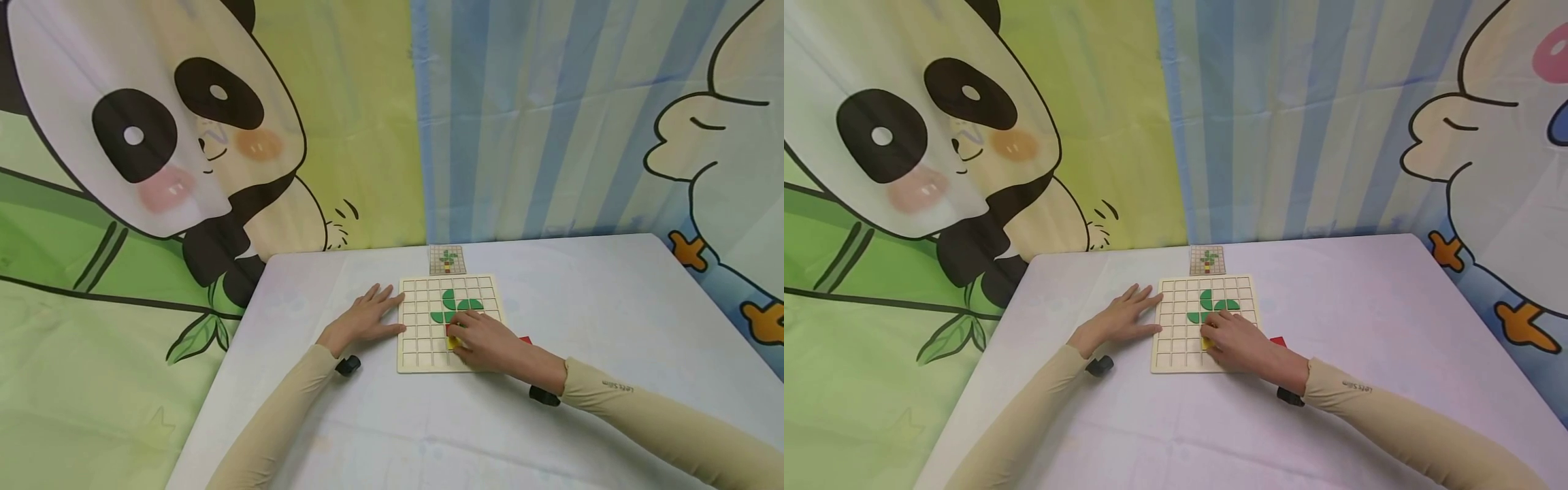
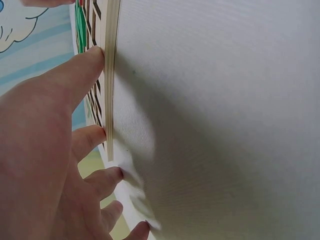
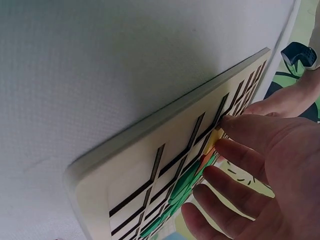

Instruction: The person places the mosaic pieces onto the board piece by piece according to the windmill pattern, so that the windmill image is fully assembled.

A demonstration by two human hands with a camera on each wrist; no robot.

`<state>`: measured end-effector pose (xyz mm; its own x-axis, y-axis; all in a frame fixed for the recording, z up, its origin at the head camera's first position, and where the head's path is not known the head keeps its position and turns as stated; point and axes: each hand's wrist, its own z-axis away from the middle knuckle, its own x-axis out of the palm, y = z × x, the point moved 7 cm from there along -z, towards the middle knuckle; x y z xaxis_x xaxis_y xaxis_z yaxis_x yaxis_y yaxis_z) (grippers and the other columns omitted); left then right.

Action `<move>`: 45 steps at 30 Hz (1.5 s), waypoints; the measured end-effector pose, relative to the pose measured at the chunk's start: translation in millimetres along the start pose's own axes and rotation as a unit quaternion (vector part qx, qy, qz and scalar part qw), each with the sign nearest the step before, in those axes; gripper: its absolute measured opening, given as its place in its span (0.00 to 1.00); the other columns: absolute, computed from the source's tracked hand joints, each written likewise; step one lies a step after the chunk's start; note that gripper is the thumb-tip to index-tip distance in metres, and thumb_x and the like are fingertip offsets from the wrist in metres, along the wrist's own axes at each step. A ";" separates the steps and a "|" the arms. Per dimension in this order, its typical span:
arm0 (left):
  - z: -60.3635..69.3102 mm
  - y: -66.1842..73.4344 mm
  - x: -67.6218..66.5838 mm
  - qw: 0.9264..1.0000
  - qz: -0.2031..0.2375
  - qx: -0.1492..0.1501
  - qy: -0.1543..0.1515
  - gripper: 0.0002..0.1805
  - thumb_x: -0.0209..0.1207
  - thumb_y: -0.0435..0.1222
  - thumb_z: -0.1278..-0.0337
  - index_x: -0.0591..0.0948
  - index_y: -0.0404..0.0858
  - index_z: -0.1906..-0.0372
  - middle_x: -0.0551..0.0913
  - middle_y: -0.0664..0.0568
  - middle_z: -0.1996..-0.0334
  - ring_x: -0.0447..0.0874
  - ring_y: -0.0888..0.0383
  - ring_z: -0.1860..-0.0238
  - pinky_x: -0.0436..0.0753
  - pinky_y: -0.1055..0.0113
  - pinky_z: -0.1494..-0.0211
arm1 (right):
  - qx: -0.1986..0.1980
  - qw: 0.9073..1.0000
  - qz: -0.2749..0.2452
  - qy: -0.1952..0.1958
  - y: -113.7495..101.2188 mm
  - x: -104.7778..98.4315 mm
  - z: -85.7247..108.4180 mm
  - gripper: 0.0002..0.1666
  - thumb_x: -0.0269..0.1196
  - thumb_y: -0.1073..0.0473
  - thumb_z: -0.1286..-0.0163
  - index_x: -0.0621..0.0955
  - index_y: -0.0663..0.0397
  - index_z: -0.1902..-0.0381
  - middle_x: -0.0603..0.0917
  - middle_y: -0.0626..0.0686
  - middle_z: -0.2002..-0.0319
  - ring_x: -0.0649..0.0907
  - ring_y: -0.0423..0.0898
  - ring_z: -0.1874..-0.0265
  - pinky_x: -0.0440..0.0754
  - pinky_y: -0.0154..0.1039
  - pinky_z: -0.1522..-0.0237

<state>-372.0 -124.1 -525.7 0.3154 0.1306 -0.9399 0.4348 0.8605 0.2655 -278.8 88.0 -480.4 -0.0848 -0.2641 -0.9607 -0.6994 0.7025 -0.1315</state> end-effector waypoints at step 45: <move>0.5 -1.3 0.6 1.000 0.010 0.005 -0.003 0.47 0.49 0.71 0.39 0.52 0.60 0.19 0.45 0.51 0.17 0.31 0.46 0.17 0.48 0.38 0.20 | 0.149 0.987 -0.057 -0.031 91.4 -33.0 100.6 0.15 0.74 0.62 0.40 0.85 0.47 0.55 0.82 0.53 0.48 0.78 0.56 0.46 0.81 0.55 0.45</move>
<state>-371.9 -125.4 -526.4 0.3290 0.1443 -0.9332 0.4365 0.8531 0.2858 -268.5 227.5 -485.3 0.0330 -0.3184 -0.9474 -0.4620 0.8357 -0.2969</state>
